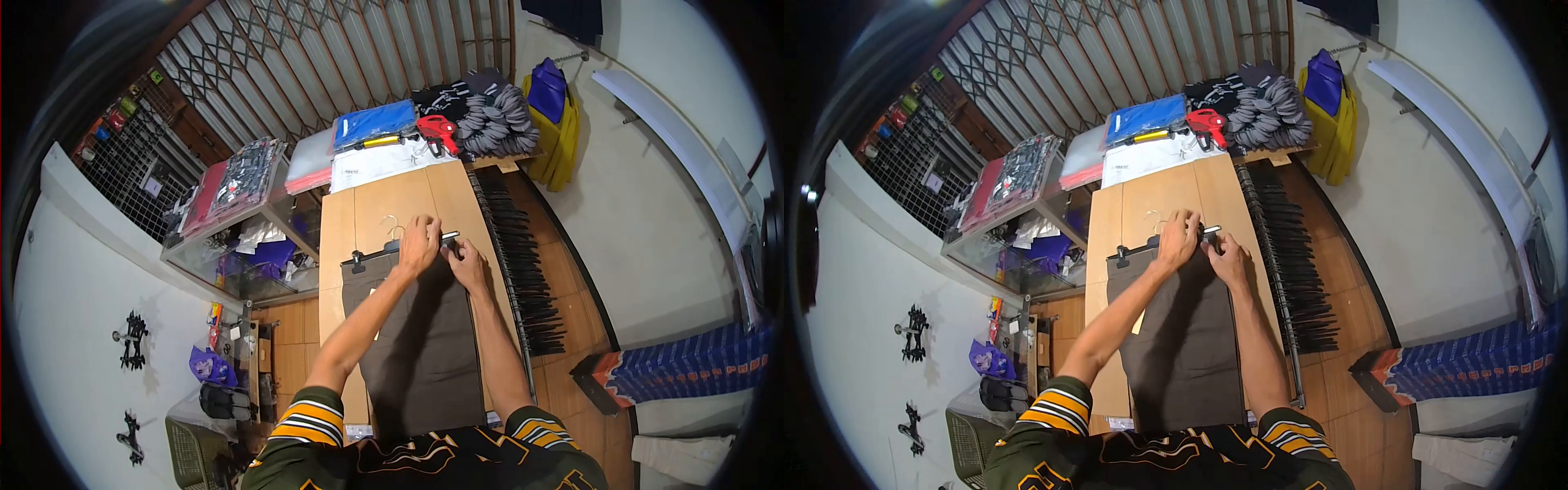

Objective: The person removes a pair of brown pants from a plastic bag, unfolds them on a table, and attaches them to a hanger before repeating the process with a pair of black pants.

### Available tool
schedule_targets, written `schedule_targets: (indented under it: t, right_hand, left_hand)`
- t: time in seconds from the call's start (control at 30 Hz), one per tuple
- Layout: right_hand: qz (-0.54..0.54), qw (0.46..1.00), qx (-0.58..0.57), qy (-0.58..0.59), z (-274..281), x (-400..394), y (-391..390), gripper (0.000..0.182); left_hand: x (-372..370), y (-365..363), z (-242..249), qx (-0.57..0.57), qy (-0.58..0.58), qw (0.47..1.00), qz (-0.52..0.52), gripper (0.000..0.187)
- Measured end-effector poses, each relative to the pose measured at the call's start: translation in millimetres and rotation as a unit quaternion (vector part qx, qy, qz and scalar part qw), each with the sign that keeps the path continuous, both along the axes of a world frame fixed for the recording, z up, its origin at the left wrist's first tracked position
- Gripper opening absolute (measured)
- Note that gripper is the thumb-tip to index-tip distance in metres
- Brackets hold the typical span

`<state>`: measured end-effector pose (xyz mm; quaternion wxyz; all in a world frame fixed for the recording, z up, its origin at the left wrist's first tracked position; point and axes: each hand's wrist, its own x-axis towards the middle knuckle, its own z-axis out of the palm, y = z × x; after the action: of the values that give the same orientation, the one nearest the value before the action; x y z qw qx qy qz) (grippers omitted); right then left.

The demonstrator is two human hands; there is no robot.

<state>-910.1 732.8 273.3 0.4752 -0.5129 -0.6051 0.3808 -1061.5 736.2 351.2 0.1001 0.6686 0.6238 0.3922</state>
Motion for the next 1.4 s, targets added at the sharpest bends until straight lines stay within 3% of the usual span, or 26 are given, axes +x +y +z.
schedule_targets:
  t: [0.03, 0.13, 0.23, 0.33, 0.43, 0.57, 0.6, 0.7, 0.83, 1.13, 1.23, 1.4]
  right_hand:
    - [-0.004, 0.999, 0.02, -0.047, 6.1, 1.0, -2.6, 0.031]
    - [0.028, 0.998, -0.035, 0.037, 17.1, 6.6, -4.7, 0.035]
    - [0.068, 0.992, -0.097, 0.031, 33.2, 12.2, -9.2, 0.039]
    - [0.113, 0.981, -0.098, 0.127, 7.4, 11.8, 2.5, 0.035]
    - [0.153, 0.95, -0.108, 0.251, 6.9, 14.2, 1.6, 0.027]
    - [0.172, 0.931, -0.116, 0.299, 15.4, 22.8, -6.8, 0.031]
    - [0.167, 0.928, -0.116, 0.313, 18.7, 24.3, -13.5, 0.031]
    - [0.127, 0.94, -0.124, 0.293, 30.7, 30.8, -44.3, 0.031]
    - [0.064, 0.943, -0.135, 0.296, 58.0, 51.0, -106.6, 0.028]
    - [0.02, 0.948, -0.016, 0.316, 176.6, 103.2, -286.7, 0.025]
    - [-0.001, 0.945, -0.004, 0.328, 195.5, 118.6, -363.4, 0.026]
    - [-0.063, 0.946, 0.031, 0.318, 190.2, 159.8, -488.7, 0.028]
  left_hand:
    - [-2.3, -18.6, 0.3, 0.006, -0.007, 1.0, 0.016, 0.032]
    - [-18.0, -82.2, -1.0, 0.036, -0.019, 0.996, 0.083, 0.033]
    - [-58.4, -137.4, -22.4, 0.036, -0.008, 0.974, 0.222, 0.049]
    - [-102.0, -166.0, -40.8, -0.035, 0.024, 0.93, 0.366, 0.065]
    - [-143.4, -166.3, -53.6, -0.035, -0.15, 0.94, 0.305, 0.071]
    - [-157.0, -162.1, -30.2, -0.054, -0.367, 0.915, 0.161, 0.051]
    - [-155.1, -161.4, -25.7, -0.033, -0.372, 0.912, 0.169, 0.034]
    - [-148.3, -171.6, -6.4, -0.069, -0.45, 0.884, 0.105, 0.039]
    - [-126.7, -212.0, 21.2, -0.067, -0.496, 0.862, 0.073, 0.031]
    - [-84.3, -342.0, 77.4, -0.035, -0.585, 0.809, -0.05, 0.026]
    - [-67.7, -398.8, 104.6, -0.036, -0.582, 0.809, -0.077, 0.026]
    - [-31.2, -485.4, 110.0, -0.075, -0.581, 0.799, -0.135, 0.027]
